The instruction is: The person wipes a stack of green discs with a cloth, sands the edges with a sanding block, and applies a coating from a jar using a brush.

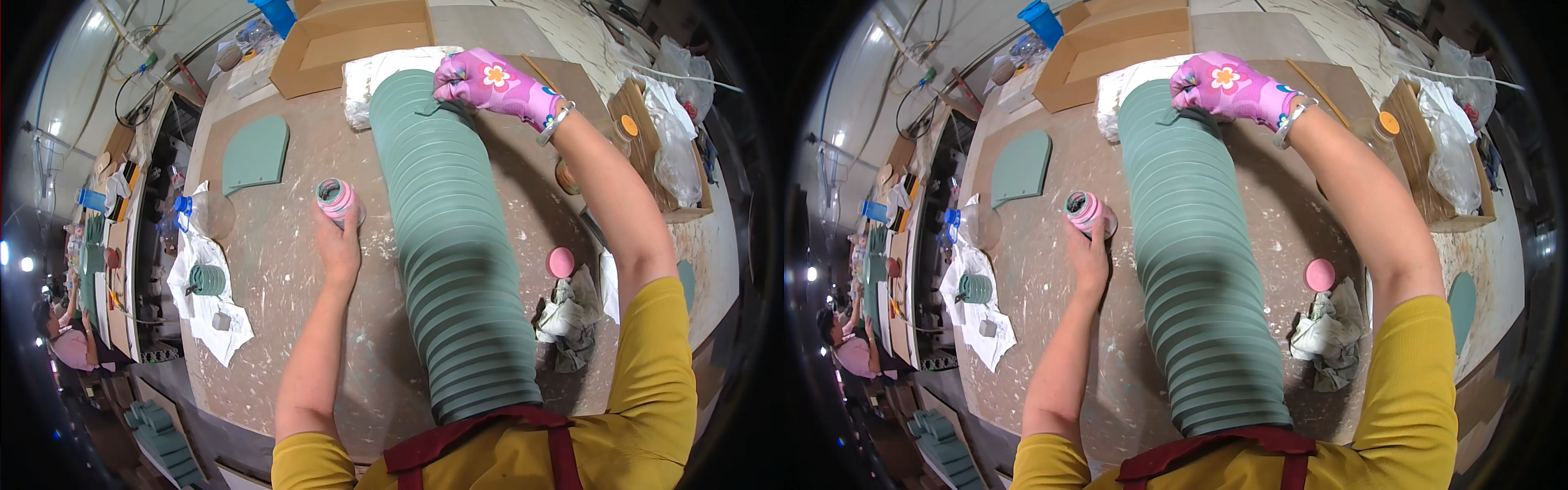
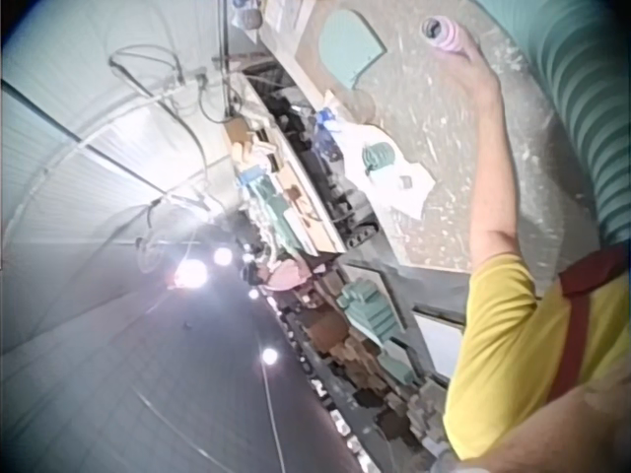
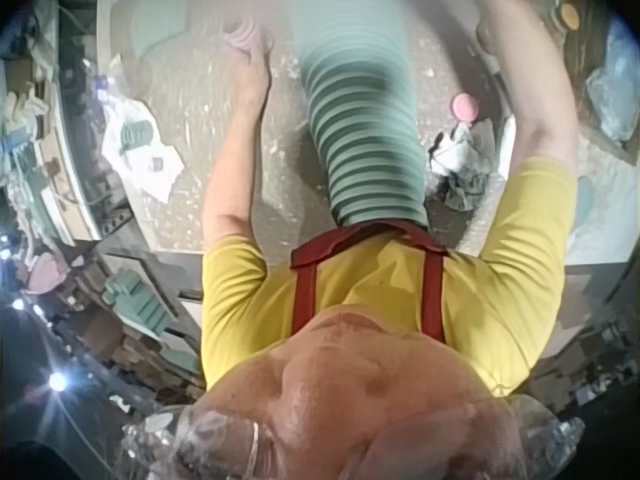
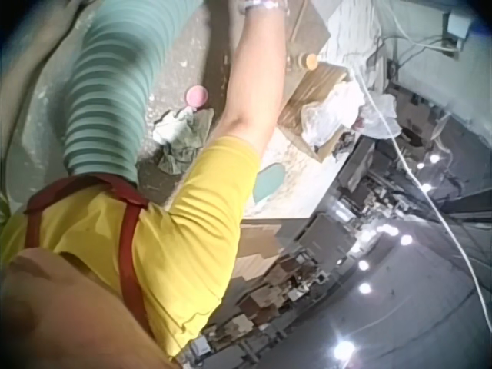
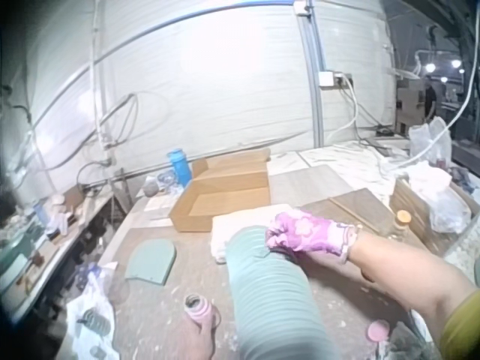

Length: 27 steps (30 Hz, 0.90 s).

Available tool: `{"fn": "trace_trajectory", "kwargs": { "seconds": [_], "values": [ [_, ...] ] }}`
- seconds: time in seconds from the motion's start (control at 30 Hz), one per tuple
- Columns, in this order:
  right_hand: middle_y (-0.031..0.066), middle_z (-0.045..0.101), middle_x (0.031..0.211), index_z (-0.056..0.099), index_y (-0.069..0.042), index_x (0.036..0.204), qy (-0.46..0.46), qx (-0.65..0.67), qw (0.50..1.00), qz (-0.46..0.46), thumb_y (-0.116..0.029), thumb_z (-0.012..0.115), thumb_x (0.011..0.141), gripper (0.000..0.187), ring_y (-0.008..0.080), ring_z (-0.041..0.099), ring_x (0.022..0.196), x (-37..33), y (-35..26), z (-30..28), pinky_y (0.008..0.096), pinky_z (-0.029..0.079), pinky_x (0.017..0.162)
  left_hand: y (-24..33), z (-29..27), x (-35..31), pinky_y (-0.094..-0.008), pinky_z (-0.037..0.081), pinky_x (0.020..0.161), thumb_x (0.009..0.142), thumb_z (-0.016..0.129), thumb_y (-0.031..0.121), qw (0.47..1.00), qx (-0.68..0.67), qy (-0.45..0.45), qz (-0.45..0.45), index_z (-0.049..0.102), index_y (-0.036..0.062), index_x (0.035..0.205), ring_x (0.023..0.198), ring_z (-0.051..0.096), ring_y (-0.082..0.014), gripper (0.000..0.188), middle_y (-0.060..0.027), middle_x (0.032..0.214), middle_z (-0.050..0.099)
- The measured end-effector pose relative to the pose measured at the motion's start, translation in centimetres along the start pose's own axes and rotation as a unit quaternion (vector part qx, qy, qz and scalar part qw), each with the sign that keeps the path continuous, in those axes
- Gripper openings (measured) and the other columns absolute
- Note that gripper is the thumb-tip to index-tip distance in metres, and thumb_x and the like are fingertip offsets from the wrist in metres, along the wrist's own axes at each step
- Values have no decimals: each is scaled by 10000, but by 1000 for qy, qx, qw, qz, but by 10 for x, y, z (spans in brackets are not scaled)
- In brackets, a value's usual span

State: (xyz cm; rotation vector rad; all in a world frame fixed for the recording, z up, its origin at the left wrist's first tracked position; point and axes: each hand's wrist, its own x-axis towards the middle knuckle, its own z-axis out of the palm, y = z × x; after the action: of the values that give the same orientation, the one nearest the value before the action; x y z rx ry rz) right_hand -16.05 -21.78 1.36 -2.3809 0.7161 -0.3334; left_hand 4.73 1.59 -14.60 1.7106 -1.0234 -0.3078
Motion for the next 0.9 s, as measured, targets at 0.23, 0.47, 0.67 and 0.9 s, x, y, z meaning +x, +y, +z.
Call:
{"fn": "trace_trajectory", "kwargs": {
  "seconds": [0.23, 0.47, 0.67, 0.9],
  "values": [
    [112, 627, 806, 680, -3, 890, -22, -30, 999, -18, -180, 667, 837, 185, 225, 595, 765, 11, -15, 7, 337, 473, 721, -1, -2, -1, -387, 439, 946, 917, 623, 266, 1000, -14, 0, 1, 411, -43, 1322, 1084, 599, -314, 552, -218, 1166, 602],
    [101, 644, 856, 682, -42, 913, 19, -67, 992, -104, -149, 642, 842, 135, 236, 614, 805, 13, 0, 14, 334, 481, 778, -1, 5, -4, -392, 426, 975, 920, 616, 305, 1000, 3, -1, -9, 390, -46, 1353, 1145, 577, -337, 601, -248, 1218, 578],
    [83, 685, 880, 694, -32, 952, 164, 119, 977, -64, -132, 661, 871, 133, 175, 637, 802, -34, 8, 1, 300, 508, 721, -16, 2, -1, -404, 416, 991, 919, 620, 330, 1000, 8, 12, 15, 373, -54, 1378, 1175, 560, -364, 648, -265, 1254, 562],
    [33, 675, 862, 697, -67, 1002, 208, 222, 943, 137, -175, 650, 888, 163, 113, 593, 791, -175, -4, 20, 265, 477, 722, -15, -4, 12, -393, 413, 994, 915, 638, 332, 999, 18, -2, 45, 381, -45, 1374, 1166, 567, -331, 647, -244, 1260, 566]
  ]
}}
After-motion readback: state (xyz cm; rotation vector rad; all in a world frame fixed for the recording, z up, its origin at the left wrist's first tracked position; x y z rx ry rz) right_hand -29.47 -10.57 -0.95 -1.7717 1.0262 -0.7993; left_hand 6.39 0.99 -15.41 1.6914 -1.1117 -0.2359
